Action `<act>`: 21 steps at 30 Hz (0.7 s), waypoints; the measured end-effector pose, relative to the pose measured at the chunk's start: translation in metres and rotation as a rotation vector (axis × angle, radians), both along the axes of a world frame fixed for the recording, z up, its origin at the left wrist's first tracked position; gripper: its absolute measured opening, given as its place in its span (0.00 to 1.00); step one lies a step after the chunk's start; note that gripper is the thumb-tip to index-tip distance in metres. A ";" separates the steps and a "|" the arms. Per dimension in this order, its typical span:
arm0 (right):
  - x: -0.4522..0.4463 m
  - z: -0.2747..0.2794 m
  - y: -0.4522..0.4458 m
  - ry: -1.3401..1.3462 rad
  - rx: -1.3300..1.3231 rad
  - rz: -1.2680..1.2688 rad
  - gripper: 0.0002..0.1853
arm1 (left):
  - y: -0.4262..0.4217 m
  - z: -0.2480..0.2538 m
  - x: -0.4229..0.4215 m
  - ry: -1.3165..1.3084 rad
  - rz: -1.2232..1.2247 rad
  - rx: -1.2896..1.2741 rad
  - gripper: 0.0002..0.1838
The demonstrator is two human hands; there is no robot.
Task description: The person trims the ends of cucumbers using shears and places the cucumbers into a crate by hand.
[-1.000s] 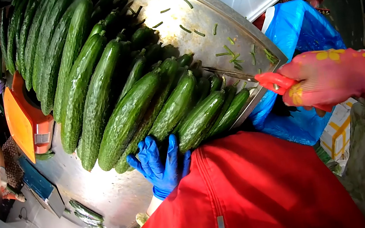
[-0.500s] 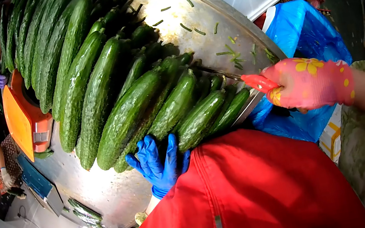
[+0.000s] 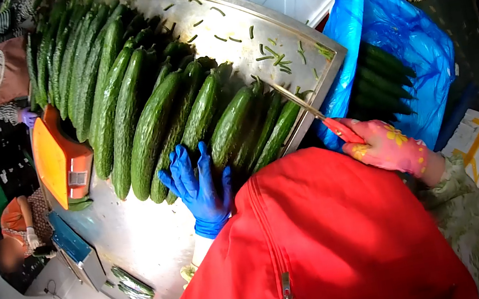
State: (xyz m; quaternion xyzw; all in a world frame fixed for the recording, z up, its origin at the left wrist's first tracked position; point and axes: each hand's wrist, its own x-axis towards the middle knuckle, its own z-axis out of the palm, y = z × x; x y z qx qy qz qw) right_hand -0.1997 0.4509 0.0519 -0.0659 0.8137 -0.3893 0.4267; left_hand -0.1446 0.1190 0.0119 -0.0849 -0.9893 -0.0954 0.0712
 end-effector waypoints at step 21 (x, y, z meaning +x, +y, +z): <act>0.015 -0.004 0.006 0.327 0.112 0.122 0.24 | -0.005 -0.006 0.004 0.083 -0.053 -0.030 0.33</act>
